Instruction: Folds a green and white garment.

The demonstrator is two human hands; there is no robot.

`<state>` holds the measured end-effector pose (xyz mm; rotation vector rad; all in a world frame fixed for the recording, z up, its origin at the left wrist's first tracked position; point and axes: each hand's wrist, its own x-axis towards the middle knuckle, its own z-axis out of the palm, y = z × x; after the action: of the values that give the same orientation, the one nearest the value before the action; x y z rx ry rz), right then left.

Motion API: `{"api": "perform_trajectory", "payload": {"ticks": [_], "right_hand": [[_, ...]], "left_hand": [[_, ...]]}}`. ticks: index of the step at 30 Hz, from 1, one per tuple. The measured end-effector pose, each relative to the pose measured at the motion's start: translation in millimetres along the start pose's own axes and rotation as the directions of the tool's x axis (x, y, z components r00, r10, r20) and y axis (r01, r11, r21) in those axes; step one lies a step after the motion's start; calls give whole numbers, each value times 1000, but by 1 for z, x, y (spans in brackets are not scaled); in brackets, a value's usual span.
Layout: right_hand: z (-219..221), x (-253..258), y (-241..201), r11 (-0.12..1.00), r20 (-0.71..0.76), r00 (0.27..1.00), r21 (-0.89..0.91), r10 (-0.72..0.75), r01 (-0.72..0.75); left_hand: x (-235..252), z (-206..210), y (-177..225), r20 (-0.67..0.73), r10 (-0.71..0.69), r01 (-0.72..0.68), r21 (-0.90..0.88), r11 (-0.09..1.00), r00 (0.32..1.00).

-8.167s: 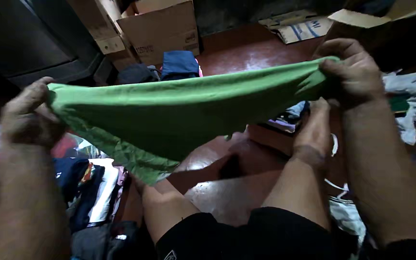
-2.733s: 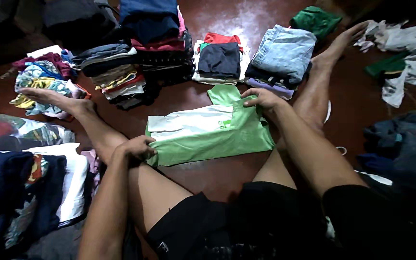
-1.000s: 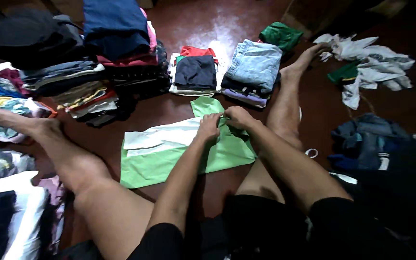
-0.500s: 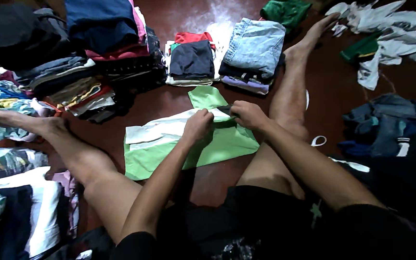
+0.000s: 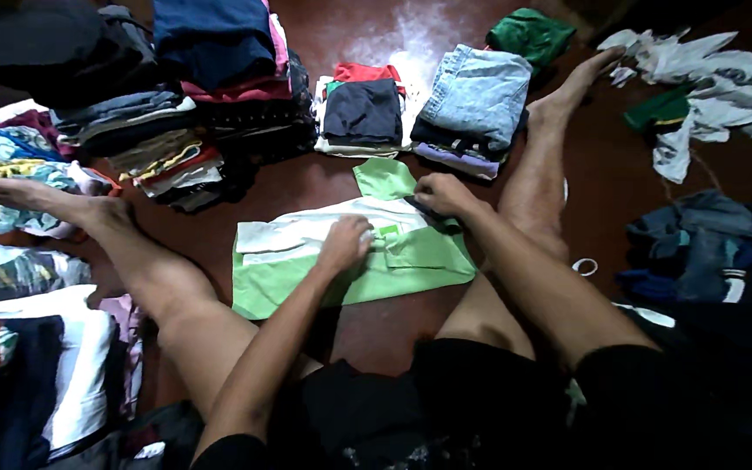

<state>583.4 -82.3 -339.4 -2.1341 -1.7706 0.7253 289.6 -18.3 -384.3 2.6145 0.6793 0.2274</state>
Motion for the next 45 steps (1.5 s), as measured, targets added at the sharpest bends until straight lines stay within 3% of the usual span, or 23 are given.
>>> {"api": "perform_trajectory", "payload": {"ticks": [2,4,6,8,10,14,16,18,21,23,27,30,33,35,37,39,42,44,45], "right_hand": [[11,29,-5,999,-52,998,6,45,-45],[20,55,-11,999,-77,996,-14,45,-46],[30,76,-16,997,-85,995,-49,-58,54],[40,94,-25,979,-77,979,-89,-190,183],[46,109,-38,967,-32,977,-156,-211,204],[50,136,-50,922,60,992,-367,-113,127],[35,141,-54,852,142,983,-494,-114,170],[13,138,-50,813,252,952,-508,-175,283],[-12,128,-33,842,233,890,-300,-391,448],[-27,107,-33,868,198,884,-193,-423,458],[-46,67,-50,917,190,928,-183,-321,354],[-51,55,-50,897,235,951,-345,-203,276],[-54,57,-36,937,141,979,-298,-149,185],[-53,59,-30,966,72,992,-231,-105,119],[-49,59,-30,984,30,997,-159,-77,81],[-43,60,-29,995,-4,999,-95,-42,41],[-33,61,-24,997,-17,1000,-75,16,-17],[-28,64,-20,993,2,999,-106,47,-47],[-26,64,-19,992,14,998,-112,55,-53]], "left_hand": [[8,-26,-37,-77,-156,160,39,986,985],[8,-55,-75,-86,-360,366,57,929,929],[-1,-79,-108,-32,-537,537,91,839,843],[-20,-94,-133,47,-634,620,165,767,772],[-35,-104,-145,168,-678,633,256,731,715],[-50,-114,-160,347,-634,493,416,764,691],[-54,-119,-166,446,-592,462,372,805,671],[-55,-129,-168,495,-543,492,244,836,678],[-55,-148,-168,479,-522,512,166,843,705],[-53,-155,-170,467,-515,467,224,856,719],[-53,-171,-165,463,-435,340,278,899,772],[-59,-170,-168,483,-412,282,321,904,772],[-74,-166,-174,368,-491,373,347,860,790],[-83,-178,-151,253,-644,556,343,757,722],[-83,-202,-104,203,-801,763,244,599,563],[-83,-204,-90,143,-875,873,96,478,463],[-84,-169,-124,130,-902,911,-57,408,412],[-82,-130,-158,2,-912,906,-118,406,409],[-80,-122,-165,12,-919,914,-116,389,393]]}}
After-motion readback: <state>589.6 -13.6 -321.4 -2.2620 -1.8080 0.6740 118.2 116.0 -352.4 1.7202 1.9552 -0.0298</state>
